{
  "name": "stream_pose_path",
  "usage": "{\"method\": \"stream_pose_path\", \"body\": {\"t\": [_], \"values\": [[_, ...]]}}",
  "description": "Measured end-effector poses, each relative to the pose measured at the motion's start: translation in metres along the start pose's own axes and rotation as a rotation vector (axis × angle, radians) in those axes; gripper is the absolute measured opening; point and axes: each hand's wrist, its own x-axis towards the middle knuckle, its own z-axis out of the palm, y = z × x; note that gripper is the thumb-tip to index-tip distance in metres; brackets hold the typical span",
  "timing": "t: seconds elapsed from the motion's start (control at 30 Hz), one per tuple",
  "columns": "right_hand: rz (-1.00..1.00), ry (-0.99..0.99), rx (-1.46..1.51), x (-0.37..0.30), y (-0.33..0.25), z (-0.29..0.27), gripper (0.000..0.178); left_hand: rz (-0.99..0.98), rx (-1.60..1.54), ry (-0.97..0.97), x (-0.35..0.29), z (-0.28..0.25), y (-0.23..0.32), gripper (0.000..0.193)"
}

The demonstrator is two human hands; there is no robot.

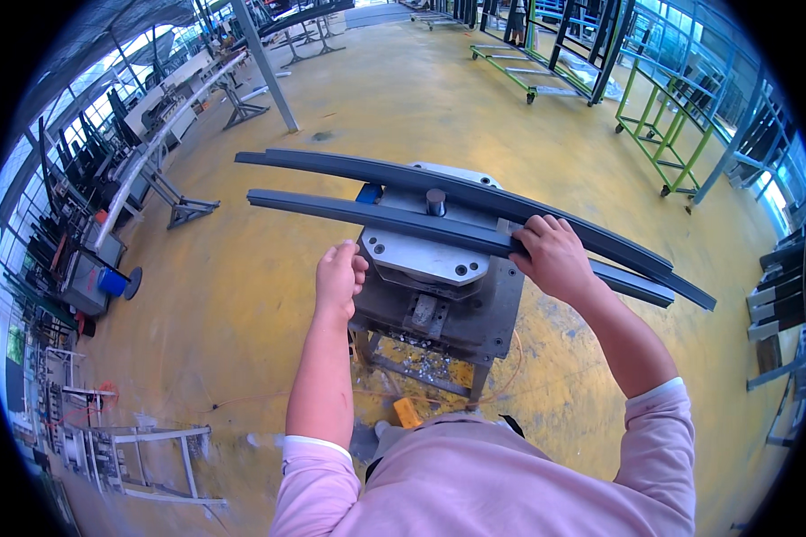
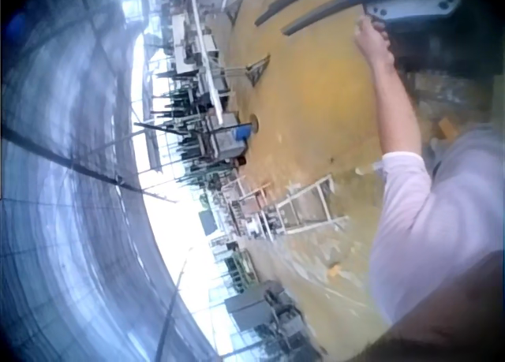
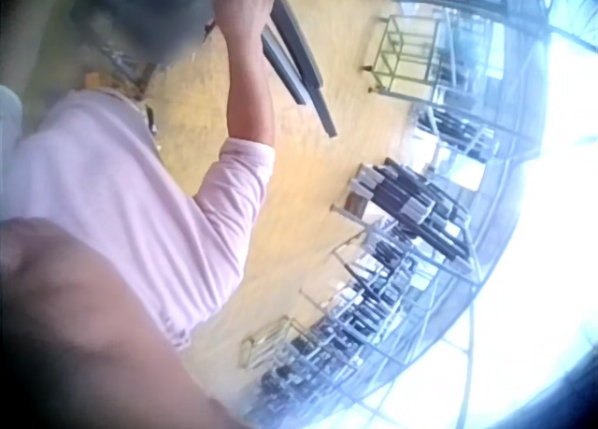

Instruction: The person picks up several long metal bars from the floor and carries them to a workbench. They then place the bars onto a metalworking machine, aligning them for processing. Finally, the person picks up a black cable from the floor.

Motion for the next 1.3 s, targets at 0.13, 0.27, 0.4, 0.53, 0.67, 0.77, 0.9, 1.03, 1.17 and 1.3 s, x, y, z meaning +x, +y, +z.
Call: {"method": "stream_pose_path", "body": {"t": [0.13,0.27,0.4,0.53,0.67,0.77,0.9,1.03,1.17,1.3], "values": [[0.029,0.071,0.045,-0.001,-0.002,-0.002,0.032,-0.016,-0.018,-0.026,-0.001,0.003,-0.001,0.027],[-0.021,0.201,0.049,-0.025,-0.014,-0.025,0.029,-0.013,-0.108,0.030,-0.004,-0.001,-0.004,0.041],[0.085,0.095,0.210,-0.094,-0.017,-0.043,0.031,0.103,-0.404,0.003,-0.024,-0.025,0.013,0.046],[0.141,-0.122,0.220,-0.195,0.016,-0.048,0.030,0.196,-0.487,0.076,-0.055,-0.072,-0.016,0.037],[0.472,-0.196,0.164,-0.314,0.044,-0.039,0.036,-0.053,-0.292,-0.033,-0.128,-0.035,-0.080,0.036],[0.668,-0.228,0.147,-0.377,0.064,-0.045,0.039,-0.290,-0.201,-0.194,-0.161,0.010,-0.118,0.038],[0.801,-0.249,0.124,-0.413,0.079,-0.051,0.039,-0.330,-0.086,-0.364,-0.152,0.044,-0.143,0.039],[0.779,-0.239,0.056,-0.417,0.088,-0.050,0.038,-0.373,-0.074,-0.401,-0.152,0.051,-0.142,0.041],[0.785,-0.235,0.064,-0.417,0.094,-0.048,0.035,-0.327,-0.063,-0.411,-0.150,0.061,-0.139,0.042],[0.776,-0.220,0.054,-0.411,0.097,-0.045,0.034,-0.351,-0.075,-0.417,-0.136,0.065,-0.141,0.043]]}}
